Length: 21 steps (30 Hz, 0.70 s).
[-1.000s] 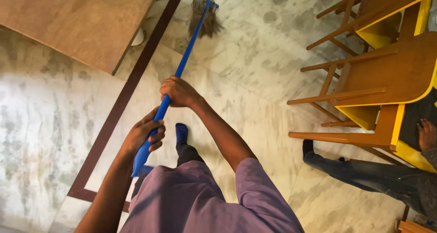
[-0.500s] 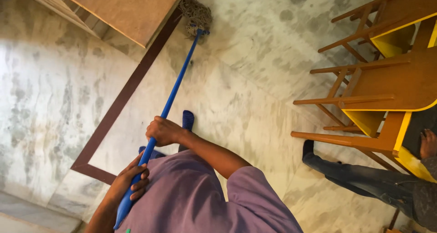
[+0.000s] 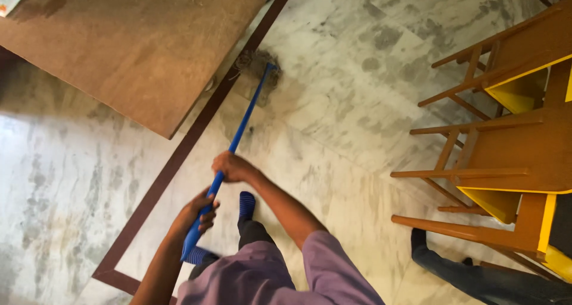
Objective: Mopping a marble floor in a domestic setting using a mop.
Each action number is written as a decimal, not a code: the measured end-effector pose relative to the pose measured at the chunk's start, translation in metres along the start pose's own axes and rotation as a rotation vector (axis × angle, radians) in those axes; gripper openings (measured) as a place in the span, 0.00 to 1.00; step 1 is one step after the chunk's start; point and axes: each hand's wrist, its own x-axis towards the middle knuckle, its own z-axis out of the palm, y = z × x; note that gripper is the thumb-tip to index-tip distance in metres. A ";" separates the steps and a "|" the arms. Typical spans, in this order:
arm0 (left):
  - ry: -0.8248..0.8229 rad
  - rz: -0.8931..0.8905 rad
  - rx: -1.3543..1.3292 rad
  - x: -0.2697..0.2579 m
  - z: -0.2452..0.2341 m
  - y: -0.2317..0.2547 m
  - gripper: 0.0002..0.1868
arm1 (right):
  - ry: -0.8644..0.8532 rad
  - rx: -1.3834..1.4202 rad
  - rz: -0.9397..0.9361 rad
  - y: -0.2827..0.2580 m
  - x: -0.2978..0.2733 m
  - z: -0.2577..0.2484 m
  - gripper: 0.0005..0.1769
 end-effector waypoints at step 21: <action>-0.155 0.165 0.153 -0.153 0.071 0.001 0.39 | 0.212 -0.262 -0.041 -0.172 0.011 -0.148 0.11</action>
